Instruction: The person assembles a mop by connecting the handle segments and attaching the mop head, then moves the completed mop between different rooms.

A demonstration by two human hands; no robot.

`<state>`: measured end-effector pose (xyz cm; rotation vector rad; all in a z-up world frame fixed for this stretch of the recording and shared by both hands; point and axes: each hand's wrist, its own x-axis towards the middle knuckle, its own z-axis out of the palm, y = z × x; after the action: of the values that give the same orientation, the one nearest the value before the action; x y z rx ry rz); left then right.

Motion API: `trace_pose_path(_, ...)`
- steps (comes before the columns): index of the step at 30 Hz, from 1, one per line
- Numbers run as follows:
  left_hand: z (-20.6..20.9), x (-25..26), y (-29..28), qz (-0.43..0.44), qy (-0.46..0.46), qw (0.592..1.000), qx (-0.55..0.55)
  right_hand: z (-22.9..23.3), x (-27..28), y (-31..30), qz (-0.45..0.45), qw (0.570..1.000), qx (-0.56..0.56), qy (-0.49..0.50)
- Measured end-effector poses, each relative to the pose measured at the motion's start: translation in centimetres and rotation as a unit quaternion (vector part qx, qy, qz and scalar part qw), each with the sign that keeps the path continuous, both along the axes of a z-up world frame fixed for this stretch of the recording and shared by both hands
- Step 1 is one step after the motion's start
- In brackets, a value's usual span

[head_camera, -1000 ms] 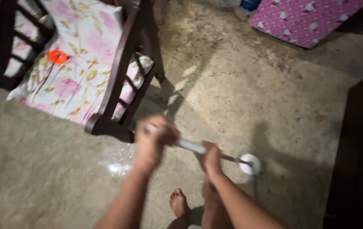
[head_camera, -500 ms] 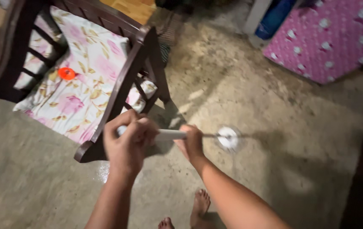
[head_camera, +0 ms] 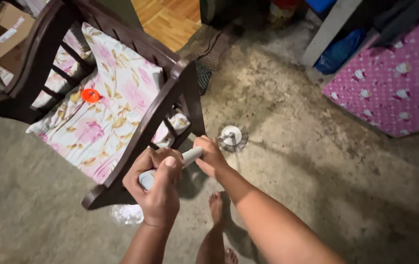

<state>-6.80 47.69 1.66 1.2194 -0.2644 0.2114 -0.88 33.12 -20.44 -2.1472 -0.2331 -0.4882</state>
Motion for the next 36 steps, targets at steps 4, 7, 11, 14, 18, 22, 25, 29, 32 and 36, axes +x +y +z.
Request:
trace_pose_path(4,-3.2,4.2,-2.5,0.047,0.101,0.994,0.000,-4.3,5.9,-4.2,0.035,0.993,0.078,0.087)
trace_pose_path(7,-6.5,7.2,-6.0,0.057,0.093,0.986,0.127,-9.3,10.9,-9.8,0.092,0.986,-0.120,-0.069)
trace_pose_path(11,-7.3,13.1,-11.3,-0.004,0.065,0.988,0.141,-11.9,15.4,-13.4,-0.159,0.751,0.587,0.258)
trace_pose_path(14,-4.7,18.5,-15.1,0.014,0.045,0.987,0.155,-7.5,18.3,-14.1,-0.228,0.612,0.719,0.239)
trace_pose_path(18,-0.2,24.1,-17.1,0.041,0.087,0.991,0.092,-2.1,24.8,-16.5,-0.336,0.354,0.846,0.214)
trace_pose_path(22,0.9,26.7,-18.3,0.025,0.058,0.998,-0.008,-4.9,29.2,-17.6,-0.373,0.401,0.793,0.266)
trace_pose_path(25,-0.4,27.7,-20.0,0.024,0.091,0.995,-0.036,-9.2,31.8,-19.2,-0.397,0.429,0.751,0.307)
trace_pose_path(29,-2.6,32.4,-24.3,0.043,0.057,0.995,-0.074,-15.9,38.4,-24.4,-0.369,0.437,0.738,0.357)
trace_pose_path(32,-4.5,35.6,-29.3,0.045,0.032,0.995,-0.081,-20.5,42.7,-31.0,-0.342,0.429,0.734,0.400)
trace_pose_path(36,-7.0,38.6,-35.5,0.049,0.012,0.995,-0.084,-21.8,47.8,-38.4,-0.297,0.527,0.683,0.410)
